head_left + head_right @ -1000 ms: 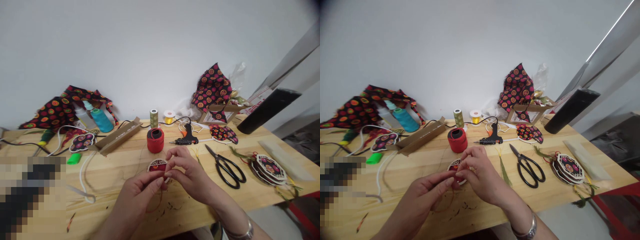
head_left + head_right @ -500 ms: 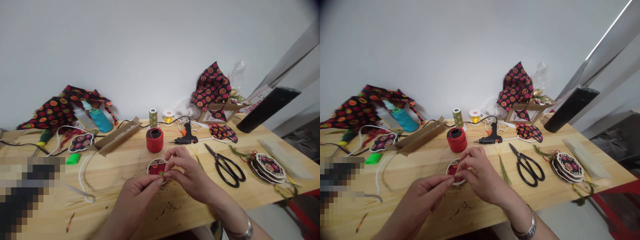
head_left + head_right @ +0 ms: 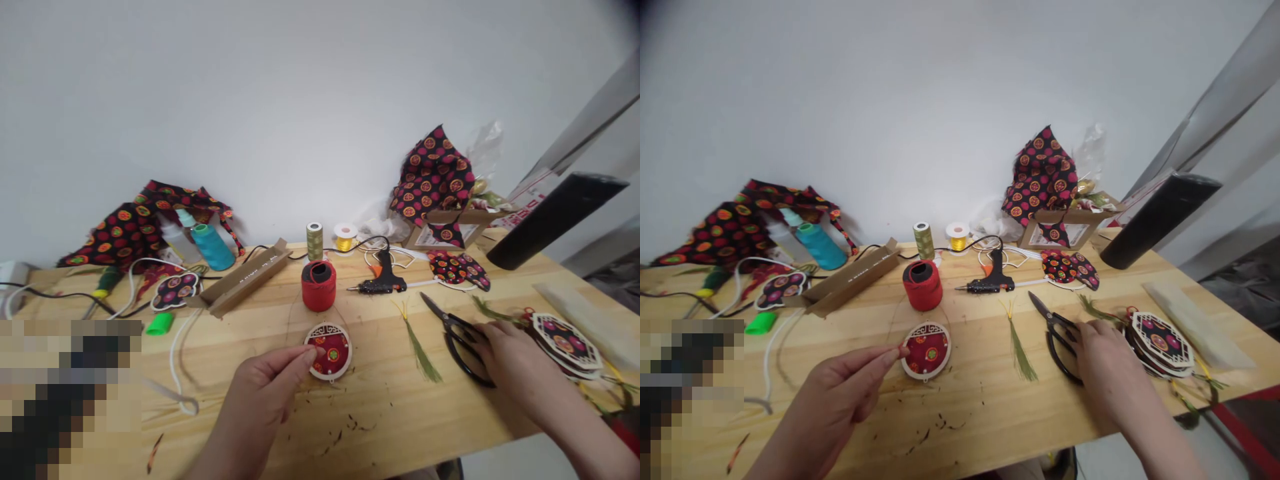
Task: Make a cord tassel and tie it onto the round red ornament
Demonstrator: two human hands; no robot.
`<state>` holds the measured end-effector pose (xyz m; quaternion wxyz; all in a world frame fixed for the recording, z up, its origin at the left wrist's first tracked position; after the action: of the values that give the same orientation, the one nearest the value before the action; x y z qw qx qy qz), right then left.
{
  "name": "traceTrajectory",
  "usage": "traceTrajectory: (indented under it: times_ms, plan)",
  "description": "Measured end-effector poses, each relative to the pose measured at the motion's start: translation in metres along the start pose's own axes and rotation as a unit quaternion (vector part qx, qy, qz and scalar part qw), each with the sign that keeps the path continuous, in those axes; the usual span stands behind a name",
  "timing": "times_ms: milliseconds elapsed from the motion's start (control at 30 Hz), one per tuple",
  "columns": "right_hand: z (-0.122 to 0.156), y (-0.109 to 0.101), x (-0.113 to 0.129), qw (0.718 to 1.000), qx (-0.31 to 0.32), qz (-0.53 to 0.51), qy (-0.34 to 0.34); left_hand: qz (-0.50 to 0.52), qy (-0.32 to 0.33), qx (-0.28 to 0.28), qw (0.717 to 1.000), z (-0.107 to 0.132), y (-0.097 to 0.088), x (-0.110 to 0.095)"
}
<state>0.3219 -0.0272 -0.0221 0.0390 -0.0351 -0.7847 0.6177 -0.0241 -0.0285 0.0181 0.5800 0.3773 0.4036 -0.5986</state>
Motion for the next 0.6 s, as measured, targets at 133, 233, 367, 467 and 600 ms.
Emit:
traceTrajectory:
  times_ms: [133, 233, 367, 467, 600]
  plan:
    - [0.000, 0.003, -0.005, 0.997, 0.053, 0.039, 0.025, 0.007, 0.009, -0.008, 1.000, -0.002, -0.003, -0.001]
    - [0.001, -0.001, -0.004, 0.994, 0.077, 0.061, 0.042, 0.010, 0.014, -0.011, 1.000, -0.001, -0.005, -0.003]
    - [0.005, -0.005, -0.003, 0.991, 0.127, 0.013, 0.047, 0.003, 0.027, -0.018, 0.999, 0.000, -0.006, -0.007]
    - [0.006, -0.003, 0.000, 0.987, 0.157, -0.029, 0.037, -0.003, 0.031, -0.019, 0.999, 0.001, -0.005, -0.011]
    - [0.003, -0.001, -0.004, 0.984, 0.157, -0.046, 0.066, 0.004, 0.028, -0.027, 0.999, 0.002, -0.004, -0.012]
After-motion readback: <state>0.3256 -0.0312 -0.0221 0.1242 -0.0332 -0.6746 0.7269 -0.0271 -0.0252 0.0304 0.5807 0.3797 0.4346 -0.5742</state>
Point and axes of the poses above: each hand's wrist, its own z-axis away from the middle knuckle, its own y-axis out of the palm, x = y × z, the point moved 1 cm from there along -z, towards the middle knuckle, and after that the axes turned 2 degrees about y, right-handed, at the moved point
